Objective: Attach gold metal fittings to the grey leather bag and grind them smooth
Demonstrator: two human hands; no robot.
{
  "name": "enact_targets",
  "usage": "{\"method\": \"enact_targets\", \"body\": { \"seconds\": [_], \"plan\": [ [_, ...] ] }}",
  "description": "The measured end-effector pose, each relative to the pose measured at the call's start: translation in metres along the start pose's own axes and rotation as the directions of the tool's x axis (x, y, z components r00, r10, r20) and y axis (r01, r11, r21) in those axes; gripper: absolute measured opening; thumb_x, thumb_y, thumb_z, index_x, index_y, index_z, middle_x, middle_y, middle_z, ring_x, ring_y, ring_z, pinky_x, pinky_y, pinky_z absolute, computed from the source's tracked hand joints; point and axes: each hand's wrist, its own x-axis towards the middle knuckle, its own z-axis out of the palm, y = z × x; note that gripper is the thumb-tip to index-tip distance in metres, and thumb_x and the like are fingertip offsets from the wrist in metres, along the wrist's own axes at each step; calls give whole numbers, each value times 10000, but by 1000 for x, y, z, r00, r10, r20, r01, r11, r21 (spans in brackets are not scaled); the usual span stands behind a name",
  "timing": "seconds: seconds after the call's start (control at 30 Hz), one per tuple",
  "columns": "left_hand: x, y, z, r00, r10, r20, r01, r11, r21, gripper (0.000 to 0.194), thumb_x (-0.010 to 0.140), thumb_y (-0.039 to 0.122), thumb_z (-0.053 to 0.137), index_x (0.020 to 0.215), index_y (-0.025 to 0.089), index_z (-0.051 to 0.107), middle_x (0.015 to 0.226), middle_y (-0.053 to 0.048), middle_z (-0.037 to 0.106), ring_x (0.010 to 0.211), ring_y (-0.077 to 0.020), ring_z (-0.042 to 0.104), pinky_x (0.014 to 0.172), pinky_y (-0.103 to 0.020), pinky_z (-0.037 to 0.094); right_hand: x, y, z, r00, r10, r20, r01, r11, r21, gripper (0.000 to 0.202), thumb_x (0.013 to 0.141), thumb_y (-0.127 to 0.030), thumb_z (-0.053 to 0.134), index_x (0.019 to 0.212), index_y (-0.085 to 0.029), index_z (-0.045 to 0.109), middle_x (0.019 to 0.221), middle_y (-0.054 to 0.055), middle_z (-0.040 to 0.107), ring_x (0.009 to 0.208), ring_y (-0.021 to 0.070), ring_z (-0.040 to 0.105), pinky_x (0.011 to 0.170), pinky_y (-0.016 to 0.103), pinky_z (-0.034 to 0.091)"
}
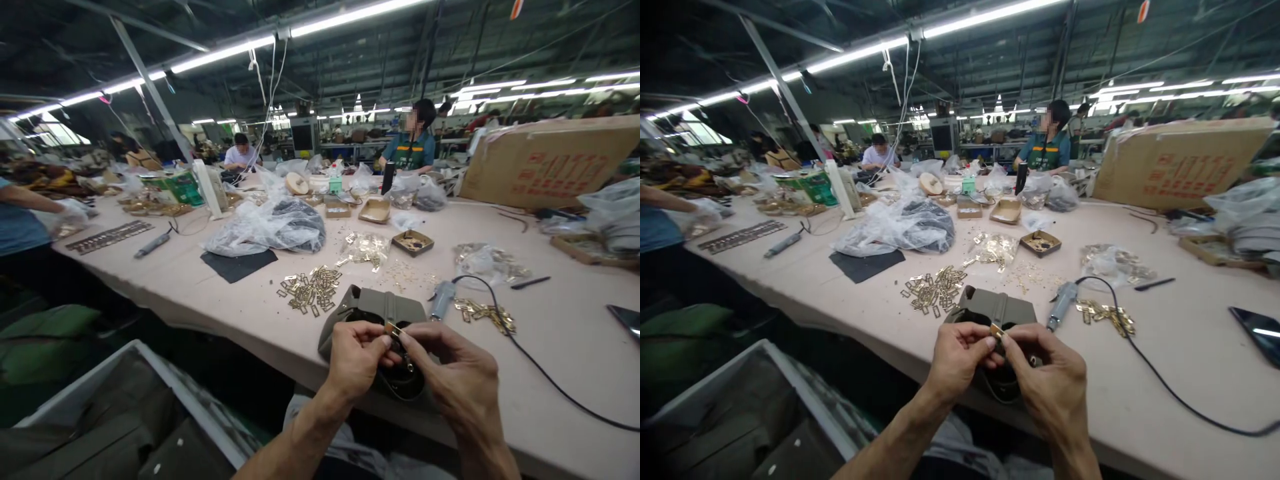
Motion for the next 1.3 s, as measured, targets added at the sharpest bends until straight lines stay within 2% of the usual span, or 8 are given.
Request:
{"method": "enact_targets", "body": {
  "seconds": [0.13,0.3,0.43,0.63,0.73,0.87,1.03,1.3],
  "plan": [
    [-2,-1,0,1000,25,-3,-25,999,25,277,760,311,842,885,66,813,752,-123,792,595,-178,752,583,-211,621,-3,0,3,995,-13,95,27,990,-140,152,924,-363,748,897,-214,733,848,15,712,732,137,682,662,226,549],
    [-3,-2,-3,998,43,37,-45,997,70,267,811,271,779,978,70,833,793,-121,802,631,-181,762,633,-228,639,1,5,2,972,-105,212,142,976,-167,311,989,-313,630,1281,-227,689,930,33,690,749,150,659,693,270,572],
    [-2,-1,-6,997,45,55,-50,994,92,269,832,240,733,1017,77,839,820,-118,804,649,-181,762,648,-239,642,6,6,3,956,-127,265,182,964,-194,235,984,-309,620,1177,-221,723,921,54,686,759,169,658,676,274,582],
    [-6,2,-9,996,18,92,-26,996,82,275,820,246,731,1016,91,845,807,-110,801,637,-188,757,675,-272,649,4,3,5,983,-70,170,99,981,-167,211,931,-384,726,1033,-201,739,803,43,694,624,153,631,541,243,537],
    [-8,4,-10,994,0,108,-7,998,61,267,821,249,730,1006,95,846,786,-108,798,628,-183,756,679,-267,643,2,7,7,995,38,96,-34,999,-40,271,890,-429,790,1020,-196,743,833,55,724,669,169,682,565,230,568],
    [-8,5,-12,991,-14,133,13,1000,9,259,807,241,731,988,94,844,761,-102,794,626,-182,758,671,-261,639,1,11,13,986,127,106,-138,985,104,314,854,-441,834,1025,-192,744,808,52,721,650,175,686,567,243,591],
    [-8,5,-14,992,-22,123,21,1000,9,275,805,274,759,979,78,840,768,-114,793,654,-195,770,694,-275,647,1,7,20,989,108,101,-119,986,117,281,856,-420,832,976,-180,751,825,58,720,681,169,682,572,232,587],
    [-11,7,-14,988,-36,147,36,999,1,269,815,287,764,974,83,837,785,-118,792,661,-189,769,736,-300,653,2,2,20,988,144,54,-147,986,72,311,824,-440,846,962,-166,792,690,40,699,550,155,654,490,220,573]
  ]
}}
